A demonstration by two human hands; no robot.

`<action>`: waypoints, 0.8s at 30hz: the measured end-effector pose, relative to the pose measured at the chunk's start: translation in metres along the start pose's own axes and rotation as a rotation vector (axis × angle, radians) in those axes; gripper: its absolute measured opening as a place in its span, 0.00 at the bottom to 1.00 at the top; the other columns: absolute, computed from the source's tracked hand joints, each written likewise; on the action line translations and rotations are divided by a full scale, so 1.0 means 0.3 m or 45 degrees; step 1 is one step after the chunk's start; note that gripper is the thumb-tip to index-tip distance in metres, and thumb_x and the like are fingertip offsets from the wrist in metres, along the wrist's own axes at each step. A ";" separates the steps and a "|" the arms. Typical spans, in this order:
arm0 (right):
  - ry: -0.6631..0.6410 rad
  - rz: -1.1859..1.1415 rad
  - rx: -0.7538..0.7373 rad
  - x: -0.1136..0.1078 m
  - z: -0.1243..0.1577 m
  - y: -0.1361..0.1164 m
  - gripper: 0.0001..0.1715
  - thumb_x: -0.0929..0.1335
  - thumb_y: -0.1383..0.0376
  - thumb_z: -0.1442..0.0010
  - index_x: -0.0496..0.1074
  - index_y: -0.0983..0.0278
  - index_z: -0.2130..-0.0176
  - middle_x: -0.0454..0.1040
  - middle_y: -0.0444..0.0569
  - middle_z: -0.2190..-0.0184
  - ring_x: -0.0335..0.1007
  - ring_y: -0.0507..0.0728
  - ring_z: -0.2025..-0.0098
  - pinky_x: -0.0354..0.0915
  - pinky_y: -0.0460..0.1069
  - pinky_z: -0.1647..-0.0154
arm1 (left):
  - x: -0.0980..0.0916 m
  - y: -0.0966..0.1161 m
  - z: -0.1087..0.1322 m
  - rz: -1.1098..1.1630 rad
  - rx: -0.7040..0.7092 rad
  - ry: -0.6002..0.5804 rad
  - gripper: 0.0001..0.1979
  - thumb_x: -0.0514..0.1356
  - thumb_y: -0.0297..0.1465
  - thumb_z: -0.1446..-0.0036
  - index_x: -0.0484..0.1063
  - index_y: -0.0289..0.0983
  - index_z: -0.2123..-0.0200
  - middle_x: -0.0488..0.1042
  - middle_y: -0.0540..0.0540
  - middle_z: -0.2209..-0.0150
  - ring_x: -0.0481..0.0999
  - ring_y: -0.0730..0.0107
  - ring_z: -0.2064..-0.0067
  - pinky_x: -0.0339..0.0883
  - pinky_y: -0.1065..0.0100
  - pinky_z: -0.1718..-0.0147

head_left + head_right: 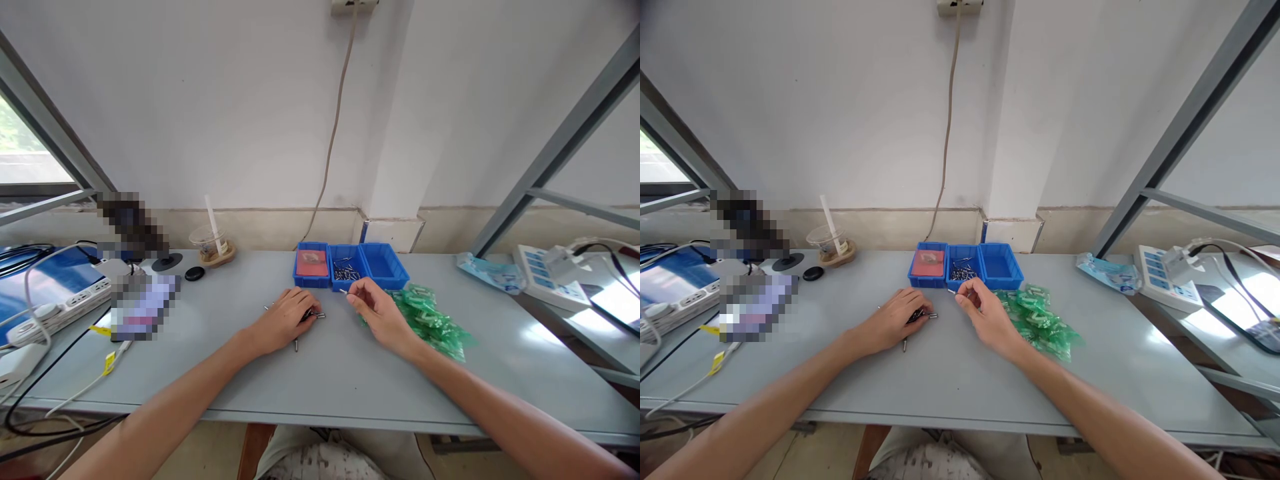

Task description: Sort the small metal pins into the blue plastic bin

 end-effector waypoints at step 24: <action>-0.103 -0.535 0.276 0.033 -0.004 0.039 0.20 0.70 0.46 0.32 0.68 0.58 0.56 0.72 0.39 0.71 0.58 0.49 0.78 0.57 0.46 0.76 | -0.002 0.007 0.002 -0.022 0.015 0.001 0.06 0.54 0.31 0.25 0.71 0.40 0.51 0.76 0.44 0.54 0.72 0.58 0.51 0.66 0.57 0.49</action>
Point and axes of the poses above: each hand's wrist, its own z-axis away from the middle knuckle, its own x-axis out of the palm, y = z × x, the point moved 9 cm from there along -z, towards the middle knuckle
